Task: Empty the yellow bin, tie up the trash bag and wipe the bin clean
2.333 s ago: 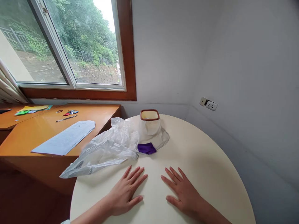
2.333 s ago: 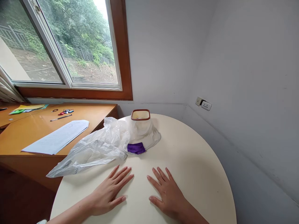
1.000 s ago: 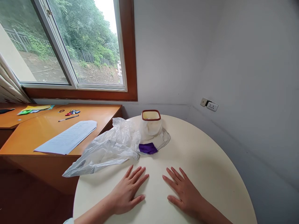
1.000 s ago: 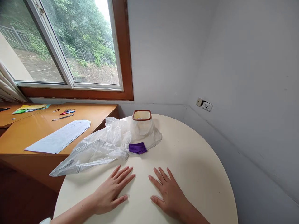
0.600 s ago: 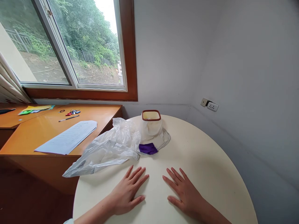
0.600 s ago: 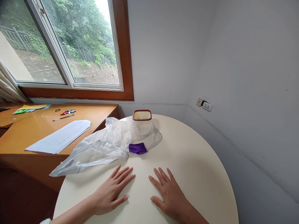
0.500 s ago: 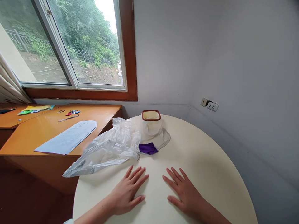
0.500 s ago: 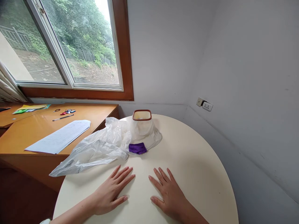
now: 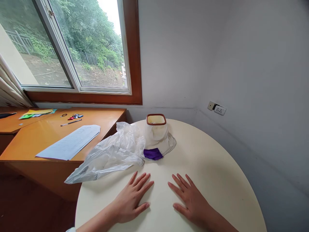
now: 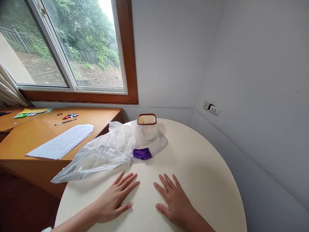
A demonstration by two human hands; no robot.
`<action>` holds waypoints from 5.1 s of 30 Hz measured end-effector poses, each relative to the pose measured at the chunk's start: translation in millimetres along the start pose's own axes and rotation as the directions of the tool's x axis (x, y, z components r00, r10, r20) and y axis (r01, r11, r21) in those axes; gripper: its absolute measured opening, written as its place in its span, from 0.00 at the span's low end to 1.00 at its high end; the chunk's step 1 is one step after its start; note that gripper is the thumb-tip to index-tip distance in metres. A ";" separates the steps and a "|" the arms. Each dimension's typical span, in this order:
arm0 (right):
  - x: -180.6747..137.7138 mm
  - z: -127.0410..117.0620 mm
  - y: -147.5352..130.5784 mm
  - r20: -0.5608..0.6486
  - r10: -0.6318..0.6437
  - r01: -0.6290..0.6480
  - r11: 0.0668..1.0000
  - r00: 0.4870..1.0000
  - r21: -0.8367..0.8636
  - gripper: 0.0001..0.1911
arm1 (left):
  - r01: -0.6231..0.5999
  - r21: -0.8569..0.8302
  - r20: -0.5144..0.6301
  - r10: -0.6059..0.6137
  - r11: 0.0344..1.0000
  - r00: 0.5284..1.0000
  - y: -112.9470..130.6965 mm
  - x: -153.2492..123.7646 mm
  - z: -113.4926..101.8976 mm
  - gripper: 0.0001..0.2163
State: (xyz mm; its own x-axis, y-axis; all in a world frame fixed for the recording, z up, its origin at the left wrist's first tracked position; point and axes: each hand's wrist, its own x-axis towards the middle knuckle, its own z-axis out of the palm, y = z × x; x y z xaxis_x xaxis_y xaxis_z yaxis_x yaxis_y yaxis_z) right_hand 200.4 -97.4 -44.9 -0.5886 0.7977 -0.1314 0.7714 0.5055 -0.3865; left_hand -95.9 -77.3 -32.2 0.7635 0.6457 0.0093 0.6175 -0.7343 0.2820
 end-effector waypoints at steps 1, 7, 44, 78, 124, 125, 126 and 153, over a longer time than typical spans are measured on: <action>0.1 -0.1 0.1 -0.001 0.000 0.000 1.000 1.000 -0.001 0.31 | 0.001 -0.004 0.009 -0.001 1.000 1.000 0.4 0.2 -0.8 0.29; 0.2 0.3 0.7 -0.005 -0.001 0.001 1.000 1.000 -0.011 0.31 | -0.001 0.028 -0.001 0.001 1.000 1.000 -2.9 0.8 3.5 0.29; 159.4 -0.5 0.7 -0.646 -0.041 0.059 0.998 0.762 0.005 0.19 | 0.237 -0.456 -0.629 -0.499 0.858 0.596 -46.0 85.1 4.9 0.06; 146.7 2.2 -3.2 -0.690 0.265 0.286 0.767 0.674 0.575 0.13 | 0.208 -0.417 -0.702 -0.459 0.885 0.545 -47.1 83.9 9.9 0.20; 137.2 2.3 -18.2 -0.370 0.107 0.298 0.409 0.923 0.862 0.13 | 0.145 -0.735 -0.447 -0.634 0.662 0.631 -36.2 82.3 8.7 0.10; 137.2 1.9 -18.1 -0.371 0.107 0.302 0.400 0.922 0.866 0.14 | 0.139 -0.744 -0.440 -0.636 0.654 0.633 -36.5 82.3 9.4 0.10; 137.4 1.7 -17.8 -0.374 0.108 0.306 0.392 0.921 0.868 0.15 | 0.133 -0.750 -0.436 -0.635 0.648 0.637 -37.0 82.3 10.3 0.10; 114.0 -6.5 13.1 -0.394 0.235 0.267 0.433 0.888 0.861 0.13 | 0.111 -0.739 -0.461 -0.619 0.665 0.636 -38.3 81.7 13.7 0.11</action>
State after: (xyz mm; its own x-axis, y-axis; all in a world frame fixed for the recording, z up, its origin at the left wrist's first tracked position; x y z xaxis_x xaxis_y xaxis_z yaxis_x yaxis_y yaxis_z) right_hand 145.0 2.3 -59.1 -0.2463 0.9571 0.1523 -0.0314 0.1492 -0.9883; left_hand -54.6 0.7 -55.4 0.0168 0.9616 0.2738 0.3556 -0.2617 0.8972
